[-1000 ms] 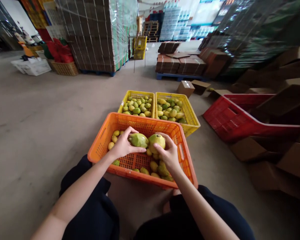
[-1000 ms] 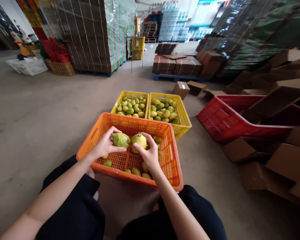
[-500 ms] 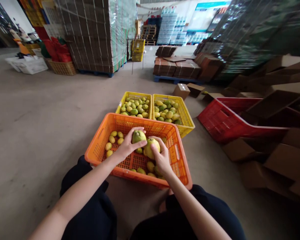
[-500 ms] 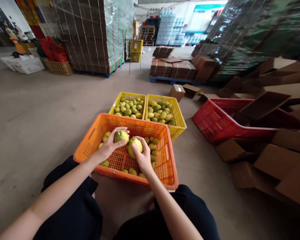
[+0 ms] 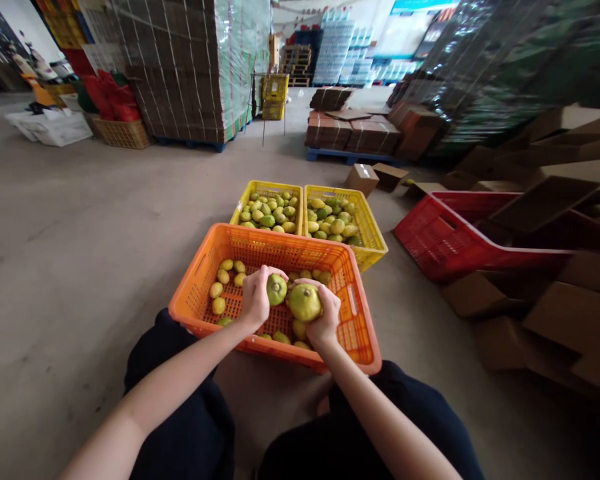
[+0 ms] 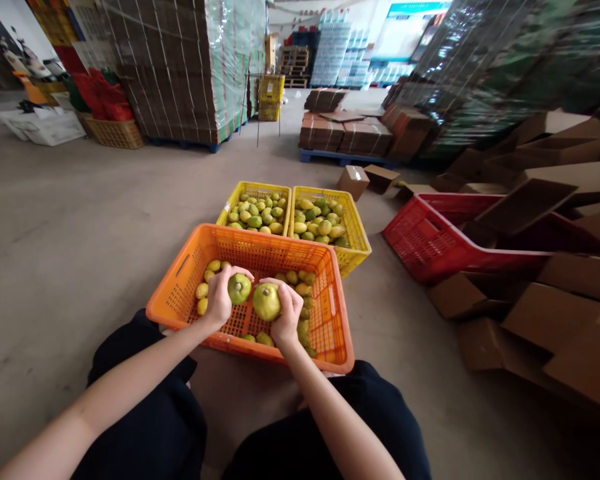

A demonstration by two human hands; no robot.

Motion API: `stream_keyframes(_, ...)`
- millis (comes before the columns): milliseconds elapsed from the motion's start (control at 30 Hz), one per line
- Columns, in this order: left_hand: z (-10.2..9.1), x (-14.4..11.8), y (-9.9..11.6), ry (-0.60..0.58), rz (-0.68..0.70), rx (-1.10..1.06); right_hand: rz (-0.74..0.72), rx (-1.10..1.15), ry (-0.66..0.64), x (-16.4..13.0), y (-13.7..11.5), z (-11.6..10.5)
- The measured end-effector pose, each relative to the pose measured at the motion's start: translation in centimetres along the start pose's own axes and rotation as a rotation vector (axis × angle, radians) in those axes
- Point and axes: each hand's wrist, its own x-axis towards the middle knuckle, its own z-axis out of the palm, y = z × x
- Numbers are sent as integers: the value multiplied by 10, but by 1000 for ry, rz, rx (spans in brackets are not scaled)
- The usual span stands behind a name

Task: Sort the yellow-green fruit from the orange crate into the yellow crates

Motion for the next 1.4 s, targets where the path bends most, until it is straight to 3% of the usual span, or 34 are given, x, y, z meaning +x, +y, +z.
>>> stream_keyframes(233, -3, -10, 0, 2, 210, 143, -133, -59, -125, -4, 4, -5)
stream_keyframes(367, -5, -11, -1, -7, 154, 147, -108, -52, -143, -6, 6, -4)
stream_keyframes(467, -4, -7, -2, -15, 40, 75, 61, 38, -75, -6, 7, 1)
stream_keyframes(567, 0, 3, -6, 6, -126, -72, 518, 288, 101, -1, 10, 8)
stream_keyframes(667, 2, 15, -12, 90, -498, -346, 934, 526, 251, 8, 12, 11)
stream_keyframes(767, 2, 21, -18, 95, -974, -539, 1061, 561, 243, 16, 11, 8)
stream_keyframes(833, 2, 20, -20, 65, -1114, -546, 1069, 524, 197, 20, 9, 6)
stream_keyframes(1100, -1, 22, -16, 34, -1099, -582, 1228, 401, 85, 27, 15, -5)
stream_keyframes(1400, -8, 28, -10, 92, -1026, -809, 1156, 454, 86, 30, 7, -5)
